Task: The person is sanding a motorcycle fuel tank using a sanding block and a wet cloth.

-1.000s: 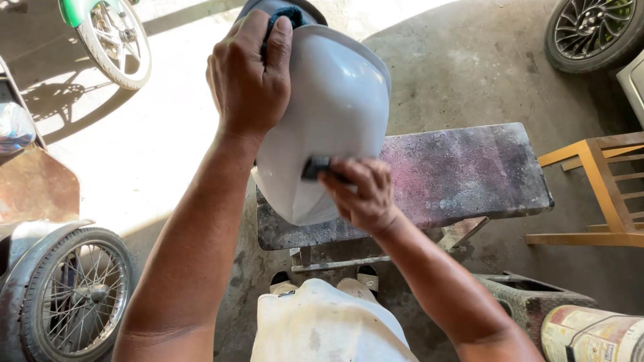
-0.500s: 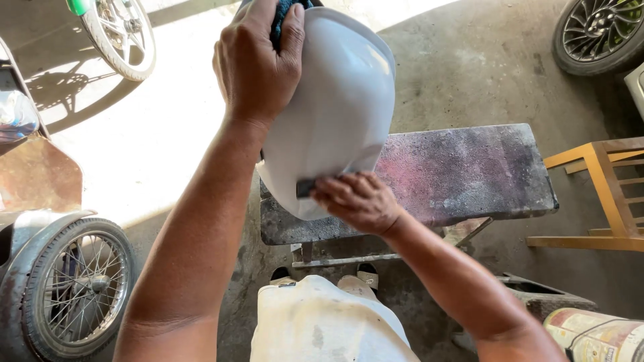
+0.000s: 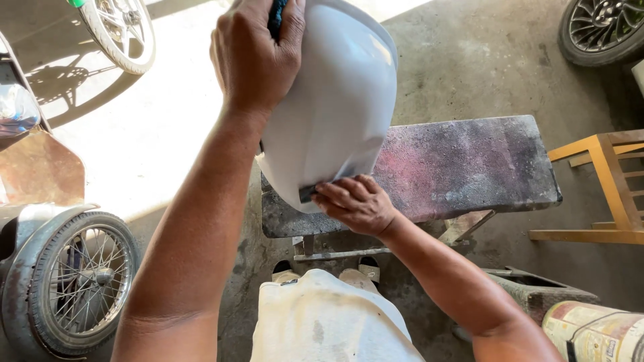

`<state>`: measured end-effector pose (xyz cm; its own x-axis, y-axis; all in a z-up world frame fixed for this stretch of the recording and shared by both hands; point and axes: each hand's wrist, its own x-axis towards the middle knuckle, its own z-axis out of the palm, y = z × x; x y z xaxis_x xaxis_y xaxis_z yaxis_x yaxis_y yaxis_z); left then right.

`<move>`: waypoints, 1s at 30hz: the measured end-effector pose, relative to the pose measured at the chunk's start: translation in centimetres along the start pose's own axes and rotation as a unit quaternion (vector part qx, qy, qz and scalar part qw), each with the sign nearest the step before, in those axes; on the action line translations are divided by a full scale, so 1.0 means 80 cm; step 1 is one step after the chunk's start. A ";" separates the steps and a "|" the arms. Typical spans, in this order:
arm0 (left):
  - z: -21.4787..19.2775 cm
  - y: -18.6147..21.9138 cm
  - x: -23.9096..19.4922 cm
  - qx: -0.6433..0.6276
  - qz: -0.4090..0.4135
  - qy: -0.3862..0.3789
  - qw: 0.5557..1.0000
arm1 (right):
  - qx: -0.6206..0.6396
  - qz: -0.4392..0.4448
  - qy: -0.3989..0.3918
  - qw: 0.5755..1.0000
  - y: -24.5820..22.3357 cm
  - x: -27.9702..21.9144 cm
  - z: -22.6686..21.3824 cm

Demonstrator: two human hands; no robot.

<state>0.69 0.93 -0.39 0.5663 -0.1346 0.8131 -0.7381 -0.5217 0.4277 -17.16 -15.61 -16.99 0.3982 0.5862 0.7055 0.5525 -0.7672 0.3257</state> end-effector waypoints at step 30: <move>-0.016 -0.025 -0.011 0.072 -0.007 0.033 0.997 | 0.346 0.728 0.141 0.574 -0.080 -0.086 0.126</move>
<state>1.20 3.18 -1.46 0.5468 -0.0729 0.8341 -0.6672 -0.6398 0.3815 -16.03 -12.08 -30.26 0.7271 -0.6863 0.0178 -0.0188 -0.0458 -0.9988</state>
